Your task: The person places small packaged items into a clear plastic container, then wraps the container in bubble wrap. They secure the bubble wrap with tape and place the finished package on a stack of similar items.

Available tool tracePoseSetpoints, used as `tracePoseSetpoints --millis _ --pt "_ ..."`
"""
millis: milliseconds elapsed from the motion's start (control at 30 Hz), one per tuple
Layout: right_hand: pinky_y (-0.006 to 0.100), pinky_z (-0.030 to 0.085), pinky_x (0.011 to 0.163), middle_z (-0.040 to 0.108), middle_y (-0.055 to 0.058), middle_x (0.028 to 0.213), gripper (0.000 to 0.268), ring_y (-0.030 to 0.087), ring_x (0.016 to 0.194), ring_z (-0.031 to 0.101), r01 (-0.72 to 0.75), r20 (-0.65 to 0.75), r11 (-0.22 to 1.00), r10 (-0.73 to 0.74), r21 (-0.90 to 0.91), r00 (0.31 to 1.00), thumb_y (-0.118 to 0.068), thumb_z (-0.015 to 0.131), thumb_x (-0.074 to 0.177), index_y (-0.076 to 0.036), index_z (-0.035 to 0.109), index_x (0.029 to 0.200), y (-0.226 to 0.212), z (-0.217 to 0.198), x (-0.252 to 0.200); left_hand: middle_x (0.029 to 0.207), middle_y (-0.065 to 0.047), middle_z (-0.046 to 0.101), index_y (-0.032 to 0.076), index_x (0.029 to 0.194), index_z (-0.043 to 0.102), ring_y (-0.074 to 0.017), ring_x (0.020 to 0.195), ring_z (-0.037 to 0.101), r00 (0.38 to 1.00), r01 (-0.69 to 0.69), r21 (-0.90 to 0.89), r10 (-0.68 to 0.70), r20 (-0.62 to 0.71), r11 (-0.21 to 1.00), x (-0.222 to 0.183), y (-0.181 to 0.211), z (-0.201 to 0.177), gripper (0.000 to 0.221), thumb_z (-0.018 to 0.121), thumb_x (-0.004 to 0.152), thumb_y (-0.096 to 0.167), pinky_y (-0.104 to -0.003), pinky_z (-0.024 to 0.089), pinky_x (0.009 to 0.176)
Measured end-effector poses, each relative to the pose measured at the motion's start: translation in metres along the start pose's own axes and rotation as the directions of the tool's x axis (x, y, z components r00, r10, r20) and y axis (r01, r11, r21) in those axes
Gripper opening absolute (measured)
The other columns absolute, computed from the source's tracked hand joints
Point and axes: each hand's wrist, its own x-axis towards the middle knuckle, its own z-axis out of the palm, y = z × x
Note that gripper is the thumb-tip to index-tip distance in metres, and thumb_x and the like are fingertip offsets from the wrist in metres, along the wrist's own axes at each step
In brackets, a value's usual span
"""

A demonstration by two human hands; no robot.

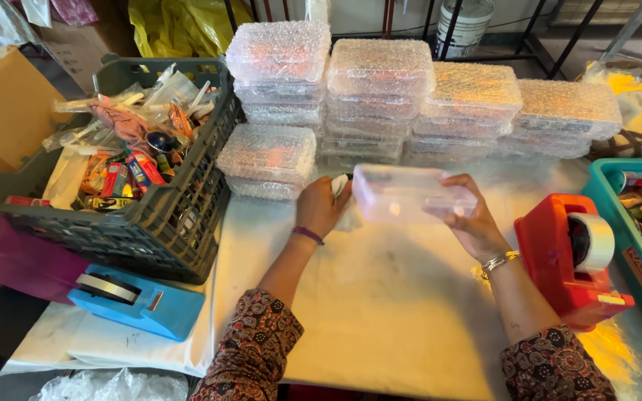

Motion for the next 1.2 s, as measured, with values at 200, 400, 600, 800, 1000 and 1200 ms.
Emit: tracePoseSetpoints --millis 200,400,600,800,1000,1200 --pt "0.038 0.056 0.095 0.055 0.009 0.135 0.081 0.021 0.125 0.060 -0.206 -0.085 0.876 0.188 -0.435 0.978 -0.005 0.084 0.073 -0.018 0.045 0.142 -0.010 0.014 0.002 0.098 -0.016 0.075 0.012 0.101 0.076 -0.0340 0.092 0.073 0.886 0.107 0.539 -0.327 0.330 0.835 0.005 0.013 -0.105 0.087 0.079 0.052 0.084 -0.047 0.058 0.077" --pt "0.036 0.055 0.094 0.066 0.015 0.127 0.078 0.025 0.121 0.065 -0.383 -0.115 0.750 0.385 -0.539 0.916 -0.013 0.087 0.075 -0.017 0.045 0.141 0.008 0.007 0.005 0.106 -0.017 0.075 0.008 0.104 0.080 -0.0323 0.099 0.074 0.789 0.203 0.703 -0.539 0.296 0.682 0.002 0.012 -0.146 0.094 0.074 0.059 0.090 -0.044 0.060 0.081" --pt "0.043 0.043 0.109 0.056 0.013 0.144 0.107 0.028 0.140 0.048 -0.351 -0.172 0.561 0.348 -0.749 0.922 -0.025 0.092 0.064 -0.026 0.034 0.154 -0.006 0.023 0.006 0.138 -0.021 0.058 0.006 0.132 0.066 -0.0380 0.123 0.055 0.791 -0.412 -0.174 0.446 0.419 0.894 -0.014 0.041 -0.075 0.093 0.094 0.056 0.051 -0.048 0.045 0.102" --pt "0.045 0.039 0.112 0.058 0.018 0.143 0.135 0.032 0.146 0.042 -0.373 -0.210 0.459 0.368 -0.806 0.906 -0.025 0.098 0.051 -0.031 0.018 0.160 0.002 0.018 0.005 0.135 -0.007 0.067 0.011 0.121 0.073 -0.0286 0.128 0.060 0.753 -0.445 -0.277 0.524 0.399 0.851 -0.015 0.023 -0.033 0.058 0.088 0.076 0.045 -0.043 0.046 0.109" --pt "0.045 0.035 0.116 0.055 0.017 0.149 0.150 0.036 0.144 0.043 -0.236 -0.123 0.398 0.289 -0.886 0.949 -0.028 0.099 0.044 -0.027 0.004 0.160 -0.006 0.022 0.007 0.123 -0.006 0.071 0.010 0.108 0.075 -0.0260 0.122 0.064 0.759 -0.415 -0.463 0.578 0.300 0.784 -0.008 0.029 -0.038 0.049 0.091 0.071 0.038 -0.041 0.049 0.108" --pt "0.048 0.025 0.117 0.043 0.013 0.155 0.160 0.034 0.149 0.032 -0.031 0.134 0.517 0.278 -0.855 0.951 -0.033 0.100 0.044 -0.021 -0.010 0.160 0.009 0.006 0.005 0.123 -0.008 0.070 0.006 0.120 0.069 -0.0188 0.115 0.066 0.954 -0.165 -0.627 0.284 0.094 0.762 0.000 0.004 -0.022 0.042 0.080 0.089 0.033 -0.033 0.052 0.098"
